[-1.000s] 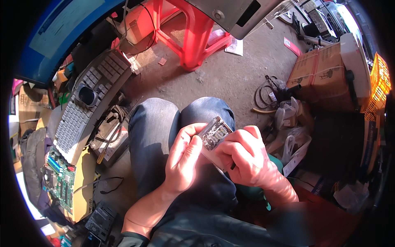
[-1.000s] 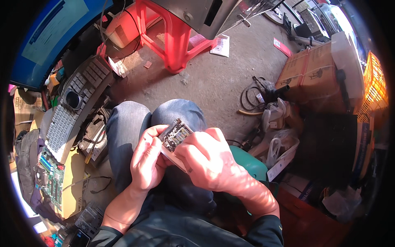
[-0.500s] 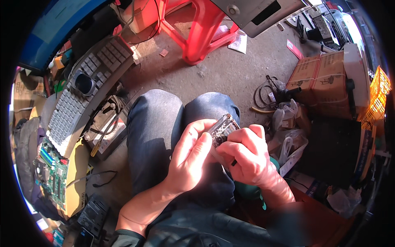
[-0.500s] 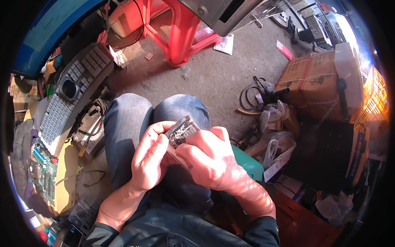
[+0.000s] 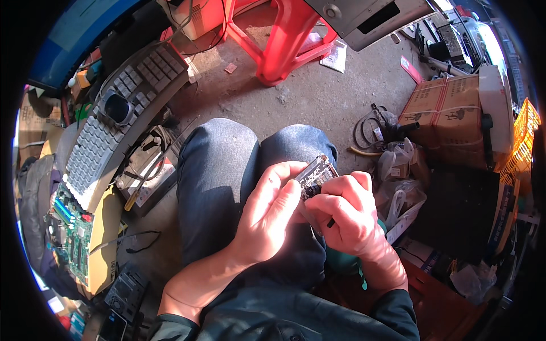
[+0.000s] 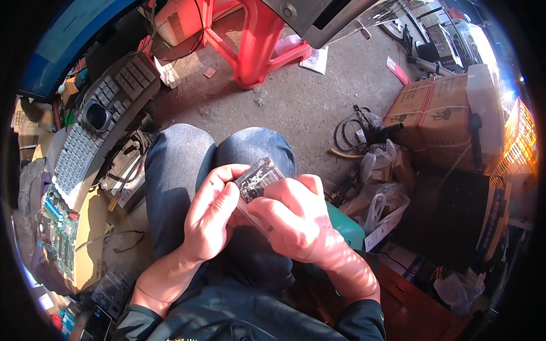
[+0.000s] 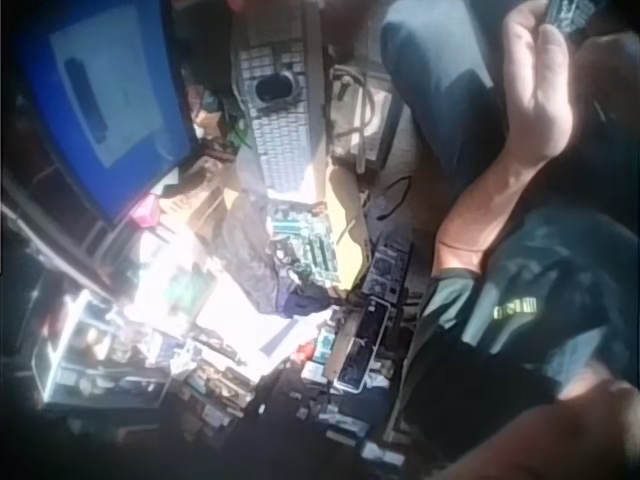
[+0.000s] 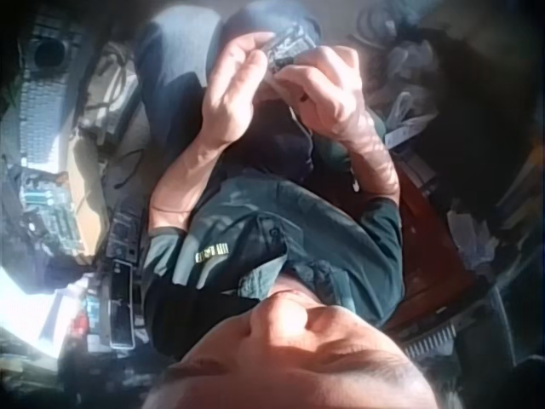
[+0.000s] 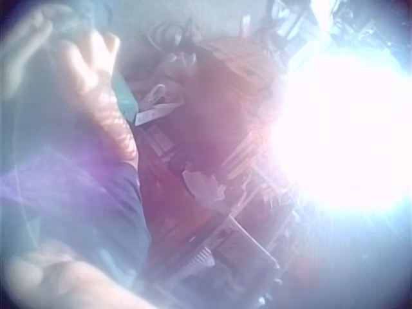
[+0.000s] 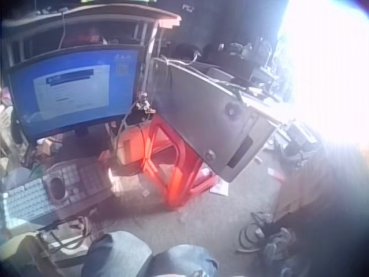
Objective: The person sits on the floor and handles a small circuit board, then picks up a metal drive enclosure and inserts the board into it. They use a small tool to press or adjust components inside the enclosure while seated.
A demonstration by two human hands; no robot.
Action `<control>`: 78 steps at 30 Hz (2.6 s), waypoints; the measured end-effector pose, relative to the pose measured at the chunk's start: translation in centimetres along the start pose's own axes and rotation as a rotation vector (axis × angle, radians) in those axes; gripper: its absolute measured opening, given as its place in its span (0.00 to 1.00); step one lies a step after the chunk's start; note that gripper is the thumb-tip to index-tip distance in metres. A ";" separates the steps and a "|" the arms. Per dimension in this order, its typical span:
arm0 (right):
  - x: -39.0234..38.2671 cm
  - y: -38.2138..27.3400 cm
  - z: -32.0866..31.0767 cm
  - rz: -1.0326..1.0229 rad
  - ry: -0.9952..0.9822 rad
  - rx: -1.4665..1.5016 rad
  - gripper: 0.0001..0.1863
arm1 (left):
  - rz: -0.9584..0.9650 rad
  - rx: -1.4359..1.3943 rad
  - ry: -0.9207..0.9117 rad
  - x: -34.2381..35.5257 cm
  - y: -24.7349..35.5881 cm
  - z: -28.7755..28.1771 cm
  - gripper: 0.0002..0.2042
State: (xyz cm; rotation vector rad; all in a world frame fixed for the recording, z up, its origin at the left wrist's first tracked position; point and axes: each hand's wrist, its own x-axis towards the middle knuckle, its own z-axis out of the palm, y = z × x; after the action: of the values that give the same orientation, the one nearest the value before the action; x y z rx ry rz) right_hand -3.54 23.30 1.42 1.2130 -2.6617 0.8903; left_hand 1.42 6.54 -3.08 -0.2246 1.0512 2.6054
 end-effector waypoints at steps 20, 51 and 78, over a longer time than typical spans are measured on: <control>-0.6 0.1 -0.5 -0.027 -0.016 -0.015 0.17 | -0.014 -0.020 -0.014 -0.1 -0.1 0.2 0.18; -0.3 -0.3 -0.4 -0.076 -0.059 -0.136 0.16 | 0.011 0.016 -0.016 0.0 -0.1 0.3 0.16; 0.0 -0.7 -2.2 0.069 -0.251 -0.012 0.12 | 0.004 0.067 0.016 0.1 -0.3 0.4 0.18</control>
State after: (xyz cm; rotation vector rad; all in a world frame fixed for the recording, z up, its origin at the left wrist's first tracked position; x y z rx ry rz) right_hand -3.42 24.14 3.55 1.3186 -2.9144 0.7765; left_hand 1.39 7.09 -3.01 -0.2283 1.1430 2.5706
